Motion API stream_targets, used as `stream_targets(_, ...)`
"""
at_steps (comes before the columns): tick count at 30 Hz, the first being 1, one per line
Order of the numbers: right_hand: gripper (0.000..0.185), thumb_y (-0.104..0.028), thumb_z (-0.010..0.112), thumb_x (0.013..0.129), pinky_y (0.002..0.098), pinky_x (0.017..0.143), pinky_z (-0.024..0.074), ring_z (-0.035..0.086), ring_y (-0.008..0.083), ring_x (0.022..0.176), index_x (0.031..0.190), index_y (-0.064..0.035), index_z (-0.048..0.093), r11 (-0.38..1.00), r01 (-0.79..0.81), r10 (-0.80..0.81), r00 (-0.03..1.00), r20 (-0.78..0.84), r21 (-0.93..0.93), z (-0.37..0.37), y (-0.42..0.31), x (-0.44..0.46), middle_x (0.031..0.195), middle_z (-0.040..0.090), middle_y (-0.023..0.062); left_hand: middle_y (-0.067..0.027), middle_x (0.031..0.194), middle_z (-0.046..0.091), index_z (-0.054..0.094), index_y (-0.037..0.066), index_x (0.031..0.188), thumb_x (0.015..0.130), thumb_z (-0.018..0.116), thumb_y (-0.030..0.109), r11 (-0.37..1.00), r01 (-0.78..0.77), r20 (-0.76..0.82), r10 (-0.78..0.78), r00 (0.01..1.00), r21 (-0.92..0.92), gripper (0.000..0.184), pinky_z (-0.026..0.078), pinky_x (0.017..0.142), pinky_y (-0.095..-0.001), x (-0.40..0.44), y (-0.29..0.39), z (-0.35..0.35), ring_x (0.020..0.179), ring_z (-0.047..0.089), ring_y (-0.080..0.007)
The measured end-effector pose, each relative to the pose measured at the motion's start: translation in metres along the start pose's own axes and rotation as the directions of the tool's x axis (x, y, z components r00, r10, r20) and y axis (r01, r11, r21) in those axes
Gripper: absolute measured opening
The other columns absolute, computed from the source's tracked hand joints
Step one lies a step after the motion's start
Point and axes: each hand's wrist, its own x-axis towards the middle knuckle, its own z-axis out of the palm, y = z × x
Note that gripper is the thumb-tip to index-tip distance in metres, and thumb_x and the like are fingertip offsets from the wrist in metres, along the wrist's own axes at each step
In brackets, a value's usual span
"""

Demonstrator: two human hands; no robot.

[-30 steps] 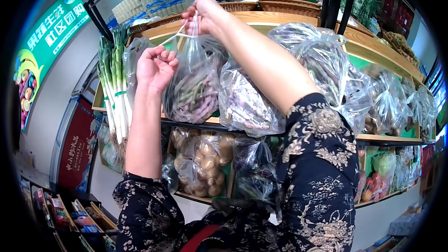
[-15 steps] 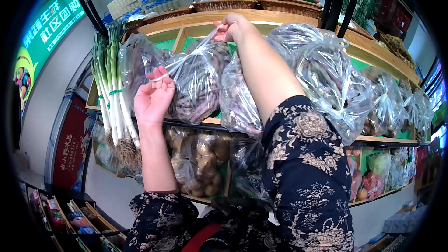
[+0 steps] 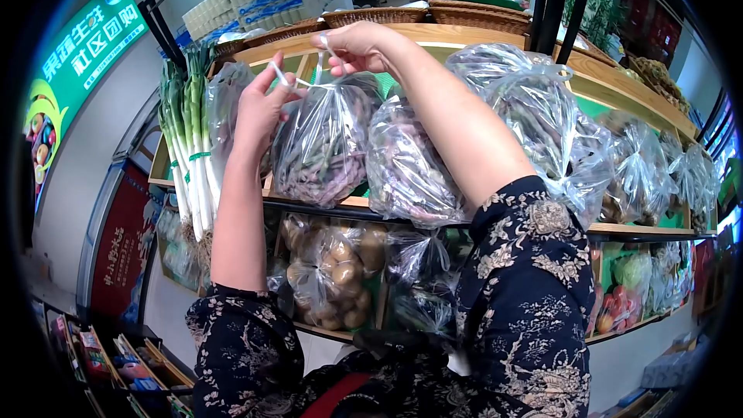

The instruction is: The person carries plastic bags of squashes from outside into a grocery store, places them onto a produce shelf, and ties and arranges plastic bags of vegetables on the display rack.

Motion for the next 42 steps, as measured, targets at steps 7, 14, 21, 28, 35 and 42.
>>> stream_targets(7,0.044,-0.042,0.077,0.061,0.0230,0.053,0.0471,0.055,0.0106,0.061,0.076,-0.0025,0.064,0.954,0.022,0.034,0.983,0.179,-0.299,0.043,-0.022,-0.021,0.067,0.058,0.0040,-0.0128,0.101,0.061,0.055,0.007,0.109,0.069,0.069,0.018,0.821,-0.381,0.078,0.387,0.919,0.425,0.044,0.046,0.078,-0.0306,0.022,-0.006,0.006,0.088,0.060,-0.0238)
stream_targets(14,0.048,-0.053,0.076,0.053,0.0254,0.054,0.0318,0.047,0.0104,0.060,0.061,-0.0067,0.064,0.779,0.132,-0.203,0.978,-0.048,-0.613,0.046,-0.016,-0.016,0.062,0.055,0.0039,-0.0078,0.075,0.065,0.064,0.006,0.084,0.065,0.069,0.023,0.815,-0.196,-0.052,0.266,0.962,0.546,0.025,0.046,0.068,-0.0293,0.018,0.014,0.016,0.073,0.062,-0.0162)
stream_targets(21,0.036,-0.031,0.068,0.062,0.0313,0.080,0.0414,0.054,0.0220,0.090,0.085,-0.0036,0.067,0.717,-0.115,-0.113,0.954,-0.278,-0.688,-0.044,0.020,0.013,0.091,0.061,0.0150,-0.0027,0.073,0.053,0.053,0.005,0.070,0.071,0.058,0.007,0.619,0.238,0.069,-0.285,0.956,-0.748,0.005,0.042,0.066,-0.0263,0.005,-0.041,-0.014,0.073,0.049,-0.0133)
stream_targets(28,0.048,-0.045,0.063,0.066,0.0337,0.087,0.0401,0.054,0.0264,0.101,0.096,-0.0077,0.065,0.365,-0.318,-0.070,0.928,-0.367,-0.875,-0.044,0.030,0.018,0.109,0.057,0.0161,-0.0074,0.093,0.051,0.059,0.000,0.075,0.071,0.067,0.021,0.969,-0.173,-0.106,0.193,0.975,0.178,0.023,0.039,0.071,-0.0231,-0.013,-0.080,-0.018,0.082,0.050,-0.0133)
stream_targets(35,0.050,-0.038,0.061,0.073,0.0383,0.088,0.0407,0.053,0.0308,0.102,0.113,-0.0077,0.055,0.265,-0.072,-0.643,0.730,-0.232,-0.961,-0.013,0.007,-0.082,0.111,0.054,0.0181,-0.0224,0.121,0.043,0.040,0.008,0.123,0.081,0.054,0.032,0.678,-0.485,0.093,0.527,0.844,0.553,0.051,0.030,0.095,-0.0411,-0.058,-0.063,-0.011,0.113,0.040,-0.0375)
stream_targets(42,0.015,-0.013,0.056,0.082,0.0257,0.077,0.0441,0.056,0.0139,0.085,0.089,-0.0027,0.065,0.504,0.107,-0.580,0.777,-0.244,-0.857,0.108,0.066,-0.249,0.096,0.059,0.0078,-0.0165,0.132,0.034,0.047,0.026,0.123,0.078,0.054,0.044,0.315,-0.609,0.395,0.534,0.748,0.728,0.048,0.021,0.095,-0.0577,-0.123,-0.056,-0.003,0.124,0.026,-0.0353)
